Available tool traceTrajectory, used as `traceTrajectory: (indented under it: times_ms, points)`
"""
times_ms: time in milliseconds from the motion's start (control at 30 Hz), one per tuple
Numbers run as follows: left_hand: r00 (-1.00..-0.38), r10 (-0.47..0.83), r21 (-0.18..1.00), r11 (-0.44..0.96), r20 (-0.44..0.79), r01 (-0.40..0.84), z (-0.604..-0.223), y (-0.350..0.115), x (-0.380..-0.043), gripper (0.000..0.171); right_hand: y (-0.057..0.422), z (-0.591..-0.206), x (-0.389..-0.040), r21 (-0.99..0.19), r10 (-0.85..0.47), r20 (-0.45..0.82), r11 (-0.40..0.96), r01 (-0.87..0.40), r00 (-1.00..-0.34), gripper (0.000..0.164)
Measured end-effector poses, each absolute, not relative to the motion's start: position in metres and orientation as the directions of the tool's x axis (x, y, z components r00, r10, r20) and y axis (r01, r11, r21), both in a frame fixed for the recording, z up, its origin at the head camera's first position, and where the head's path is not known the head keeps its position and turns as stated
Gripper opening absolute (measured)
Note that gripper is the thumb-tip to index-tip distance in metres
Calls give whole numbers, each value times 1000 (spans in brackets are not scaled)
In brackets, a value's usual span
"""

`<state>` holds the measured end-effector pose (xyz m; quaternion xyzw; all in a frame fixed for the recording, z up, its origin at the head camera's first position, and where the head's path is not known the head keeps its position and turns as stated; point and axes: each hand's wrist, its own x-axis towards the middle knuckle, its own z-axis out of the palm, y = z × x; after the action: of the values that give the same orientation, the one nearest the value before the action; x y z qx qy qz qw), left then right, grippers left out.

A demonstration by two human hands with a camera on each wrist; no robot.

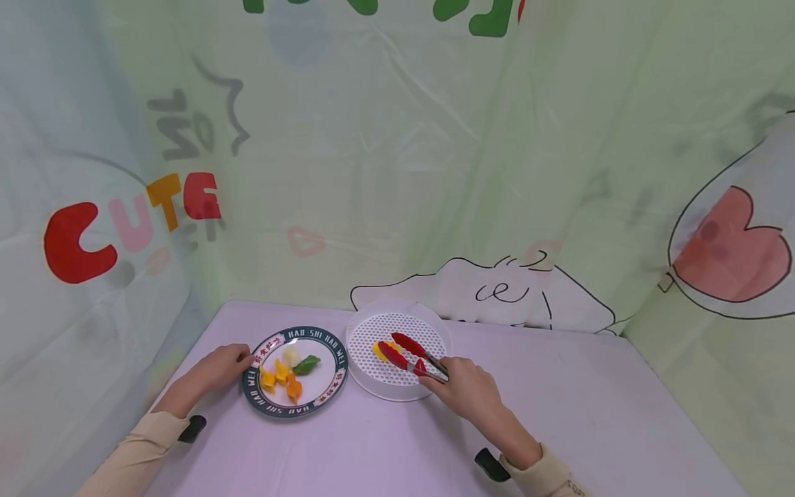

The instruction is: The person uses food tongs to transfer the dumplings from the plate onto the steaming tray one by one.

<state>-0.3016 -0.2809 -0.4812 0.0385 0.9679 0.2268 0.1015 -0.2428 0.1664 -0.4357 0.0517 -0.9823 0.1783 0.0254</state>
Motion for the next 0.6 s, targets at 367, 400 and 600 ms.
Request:
traceTrajectory:
  times_ms: [367, 400, 600]
  points:
    - [-978, 109, 447, 894, -180, 18, -480, -280, -301, 22, 145, -427, -228, -362, -92, 98, 924, -122, -991, 76]
    - [-977, 107, 450, 893, -183, 14, -479, -280, -300, 22, 140, -426, -224, -374, -104, 97, 918, -133, -990, 77]
    - [-977, 107, 458, 889, -185, 10, -477, -278, -299, 22, 110, -418, -202, -420, -196, 47, 886, -198, -979, 86]
